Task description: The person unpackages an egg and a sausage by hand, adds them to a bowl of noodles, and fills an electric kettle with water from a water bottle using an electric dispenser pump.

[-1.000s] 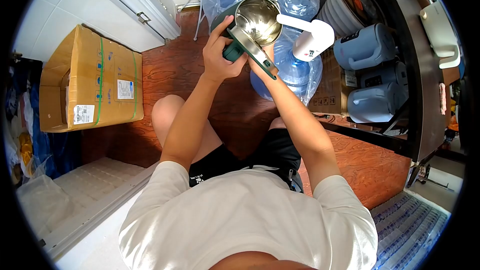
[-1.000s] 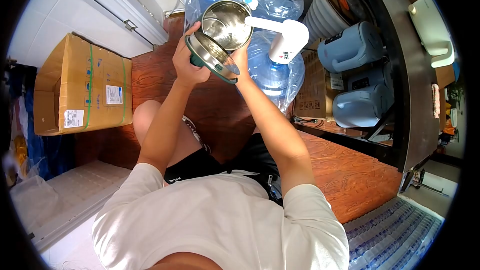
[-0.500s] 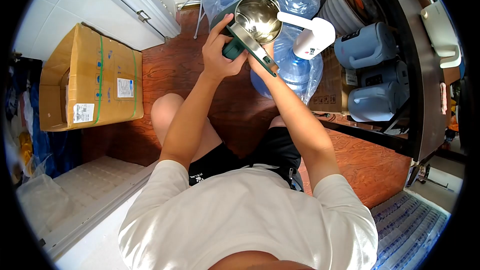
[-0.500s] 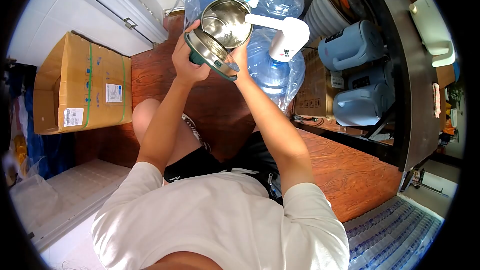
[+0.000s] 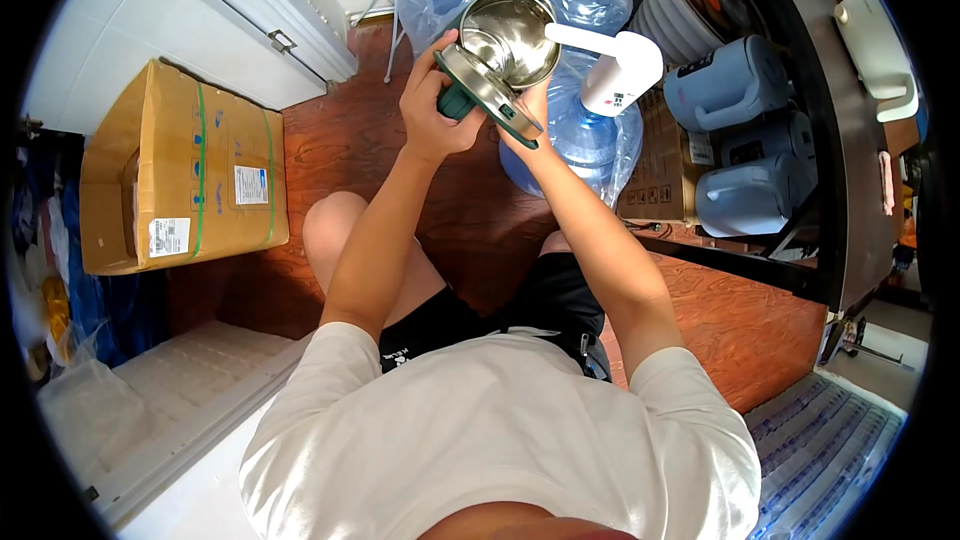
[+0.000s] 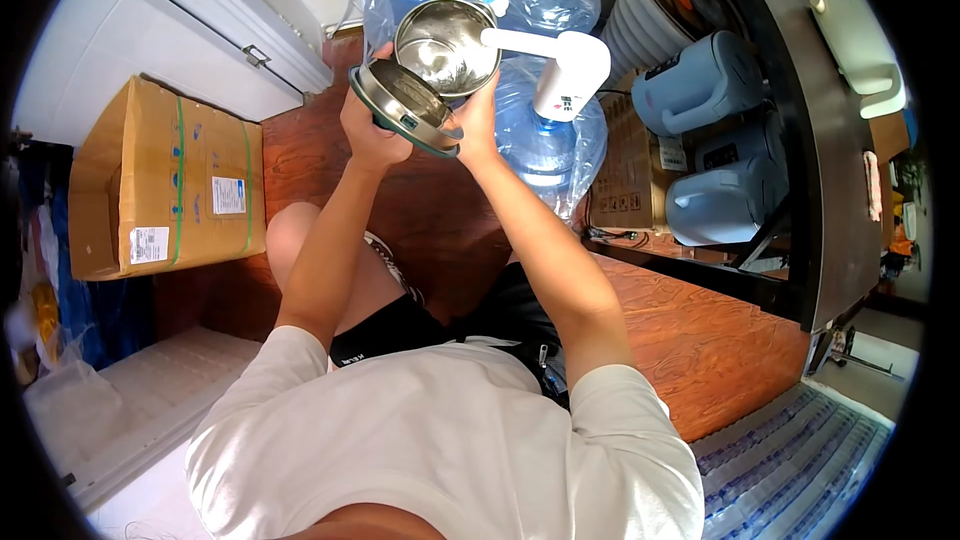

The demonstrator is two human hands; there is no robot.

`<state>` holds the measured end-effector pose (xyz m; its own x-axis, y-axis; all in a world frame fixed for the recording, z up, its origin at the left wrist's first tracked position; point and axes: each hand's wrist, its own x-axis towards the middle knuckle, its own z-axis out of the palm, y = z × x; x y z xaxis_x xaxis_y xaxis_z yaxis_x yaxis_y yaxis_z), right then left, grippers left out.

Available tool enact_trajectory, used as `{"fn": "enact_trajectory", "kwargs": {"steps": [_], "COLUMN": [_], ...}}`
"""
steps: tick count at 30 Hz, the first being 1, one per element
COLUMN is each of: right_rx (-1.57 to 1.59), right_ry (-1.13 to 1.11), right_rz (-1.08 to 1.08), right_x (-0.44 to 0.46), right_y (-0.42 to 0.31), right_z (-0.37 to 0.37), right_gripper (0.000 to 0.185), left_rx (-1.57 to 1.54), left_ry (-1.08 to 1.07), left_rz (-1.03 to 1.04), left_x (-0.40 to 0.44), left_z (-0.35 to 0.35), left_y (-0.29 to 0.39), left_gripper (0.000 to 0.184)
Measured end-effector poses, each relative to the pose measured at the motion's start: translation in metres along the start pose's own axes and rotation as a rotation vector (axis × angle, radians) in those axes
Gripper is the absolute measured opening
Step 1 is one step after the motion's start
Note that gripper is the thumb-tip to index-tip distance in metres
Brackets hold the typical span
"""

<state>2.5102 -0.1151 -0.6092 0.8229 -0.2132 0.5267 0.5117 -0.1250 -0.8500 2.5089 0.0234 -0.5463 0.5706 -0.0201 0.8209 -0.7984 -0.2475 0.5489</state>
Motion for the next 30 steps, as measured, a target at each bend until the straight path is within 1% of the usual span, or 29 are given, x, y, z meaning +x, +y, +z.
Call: {"fn": "enact_trajectory", "kwargs": {"steps": [4,8,10,11,12,14,18,21,22,24,27,28,30], "right_rx": [0.061,0.045,0.073,0.073,0.107,0.141,0.054,0.078,0.112,0.147,0.15,0.143,0.137], "right_ry": [0.017,0.004,0.002,0.002,-0.011,-0.024,-0.04,-0.033,-0.04,-0.046,-0.032,-0.045,-0.06], "right_rz": [0.016,-0.003,-0.021,-0.019,0.037,0.094,0.005,0.066,0.144,0.221,0.295,0.268,0.242], "right_x": [-0.002,-0.001,0.0,0.001,0.002,0.002,0.004,0.002,0.001,0.001,0.0,-0.001,-0.001], "right_y": [0.001,-0.005,-0.001,0.001,0.002,0.003,0.005,0.011,0.014,0.014,0.005,-0.001,0.0], "right_z": [0.001,-0.002,-0.001,0.0,0.001,0.003,0.003,0.004,0.003,0.003,0.002,0.001,0.002], "right_gripper": [0.094,0.094,0.086,0.086,0.08,0.073,0.057,0.056,0.075,0.096,0.091,0.073,0.056], "left_rx": [-0.014,-0.008,-0.001,0.04,0.082,0.088,0.106,0.103,0.104,0.099,0.096,0.096,0.081], "left_ry": [-0.006,-0.019,-0.027,-0.041,-0.055,-0.064,-0.075,-0.079,-0.08,-0.078,-0.077,-0.077,-0.082], "left_rz": [0.008,0.03,0.032,0.071,0.11,0.106,0.11,0.109,0.108,0.103,0.097,0.096,0.101], "left_x": [-0.001,-0.001,0.0,0.0,0.002,0.002,0.003,0.003,0.003,0.003,0.002,0.003,0.003], "left_z": [0.002,0.001,0.001,0.0,-0.001,-0.002,-0.004,-0.005,-0.006,-0.006,-0.005,-0.004,-0.004], "left_y": [-0.003,-0.003,-0.002,-0.002,-0.002,0.002,0.003,0.003,0.003,0.002,0.003,0.003,0.002], "left_gripper": [0.034,0.033,0.033,0.033,0.032,0.032,0.03,0.029,0.029,0.029,0.029,0.029,0.028]}}
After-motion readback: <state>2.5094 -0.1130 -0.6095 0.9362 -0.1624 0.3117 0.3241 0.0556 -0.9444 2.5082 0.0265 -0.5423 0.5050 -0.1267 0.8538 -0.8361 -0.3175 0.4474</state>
